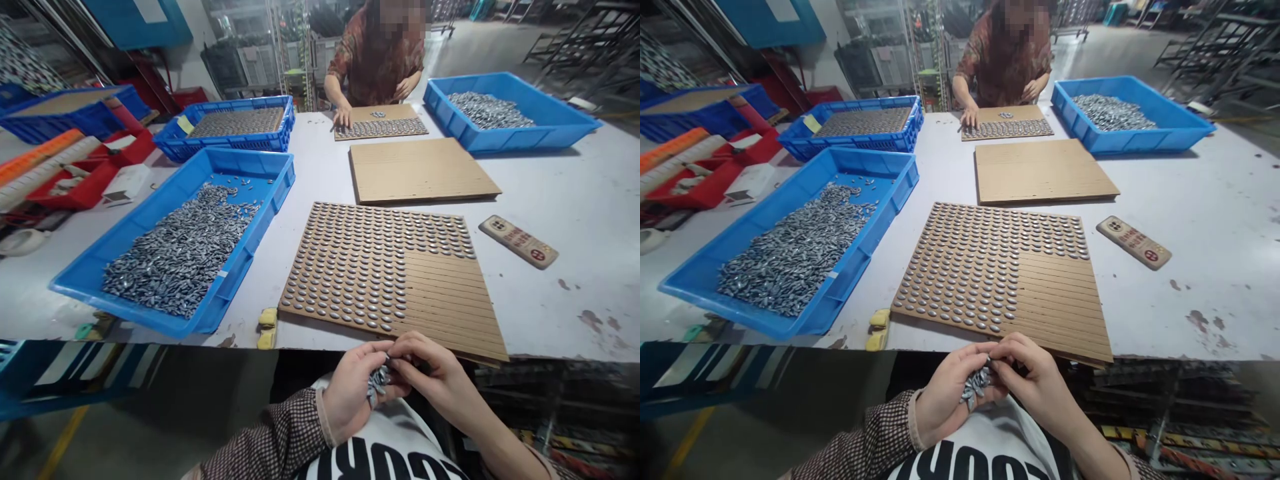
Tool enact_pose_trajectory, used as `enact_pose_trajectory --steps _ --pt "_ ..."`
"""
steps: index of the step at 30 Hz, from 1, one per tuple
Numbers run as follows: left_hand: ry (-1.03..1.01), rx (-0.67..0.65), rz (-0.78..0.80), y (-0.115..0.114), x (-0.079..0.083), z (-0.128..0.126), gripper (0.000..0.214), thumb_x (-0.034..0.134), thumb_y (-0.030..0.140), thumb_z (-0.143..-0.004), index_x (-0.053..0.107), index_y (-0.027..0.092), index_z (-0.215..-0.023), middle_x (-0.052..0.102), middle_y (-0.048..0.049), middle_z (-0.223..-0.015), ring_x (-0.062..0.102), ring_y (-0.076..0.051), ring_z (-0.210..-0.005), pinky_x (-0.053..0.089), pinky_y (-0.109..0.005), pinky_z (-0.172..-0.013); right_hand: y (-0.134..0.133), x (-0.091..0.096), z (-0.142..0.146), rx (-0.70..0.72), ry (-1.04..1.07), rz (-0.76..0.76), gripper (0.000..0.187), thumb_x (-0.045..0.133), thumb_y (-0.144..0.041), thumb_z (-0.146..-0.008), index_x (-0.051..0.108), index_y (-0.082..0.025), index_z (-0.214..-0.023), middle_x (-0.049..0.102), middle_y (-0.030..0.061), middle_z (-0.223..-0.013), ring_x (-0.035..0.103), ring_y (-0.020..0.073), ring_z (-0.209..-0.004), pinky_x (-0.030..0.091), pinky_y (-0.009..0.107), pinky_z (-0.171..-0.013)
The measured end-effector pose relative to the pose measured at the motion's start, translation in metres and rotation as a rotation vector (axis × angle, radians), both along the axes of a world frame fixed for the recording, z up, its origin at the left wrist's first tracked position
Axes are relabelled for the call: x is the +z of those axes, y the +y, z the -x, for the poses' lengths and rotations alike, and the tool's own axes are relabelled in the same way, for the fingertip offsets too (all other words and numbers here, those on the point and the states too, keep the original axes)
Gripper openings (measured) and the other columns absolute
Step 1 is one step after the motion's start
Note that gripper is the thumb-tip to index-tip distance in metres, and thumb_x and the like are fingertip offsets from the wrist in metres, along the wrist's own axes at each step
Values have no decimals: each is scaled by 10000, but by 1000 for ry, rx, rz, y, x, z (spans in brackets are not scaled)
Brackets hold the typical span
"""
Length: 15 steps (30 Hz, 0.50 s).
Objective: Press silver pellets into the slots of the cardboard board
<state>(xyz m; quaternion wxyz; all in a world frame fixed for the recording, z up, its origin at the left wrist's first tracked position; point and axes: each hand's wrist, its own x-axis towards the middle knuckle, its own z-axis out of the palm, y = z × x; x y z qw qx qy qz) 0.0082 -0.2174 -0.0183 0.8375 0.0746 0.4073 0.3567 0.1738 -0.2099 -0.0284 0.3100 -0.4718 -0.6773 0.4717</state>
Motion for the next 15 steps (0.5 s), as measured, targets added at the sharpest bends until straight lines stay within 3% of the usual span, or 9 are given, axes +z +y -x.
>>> enact_pose_trajectory --steps 5,8,11,15 --pt "38 35 31 -1 -6 5 196 622 225 -793 598 120 -957 661 -87 -840 641 -160 -716 515 -336 -726 -3 -4 3 -86 10 -9 129 548 -293 -906 640 -205 -889 627 45 -858 593 162 -788 494 275 -689" --pt "46 28 4 -3 -10 6 221 665 279 -773 582 130 -914 650 -64 -778 637 -154 -686 510 -308 -685 -5 -4 3 -73 14 -35 118 546 -279 -908 640 -207 -904 639 57 -912 610 179 -874 515 282 -746" --pt "84 26 -51 -6 -17 3 268 724 295 -717 588 126 -873 621 -37 -715 597 -129 -622 496 -278 -618 -10 -5 4 -84 -46 -154 97 555 -226 -899 634 -219 -954 636 67 -999 608 189 -967 515 298 -830" --pt "158 2 -123 -3 -24 -4 275 717 301 -702 635 93 -863 581 -27 -648 532 -107 -568 453 -236 -526 -17 -11 3 -86 -170 -393 258 526 -120 -891 619 -228 -1106 615 89 -1075 603 187 -985 526 300 -826"
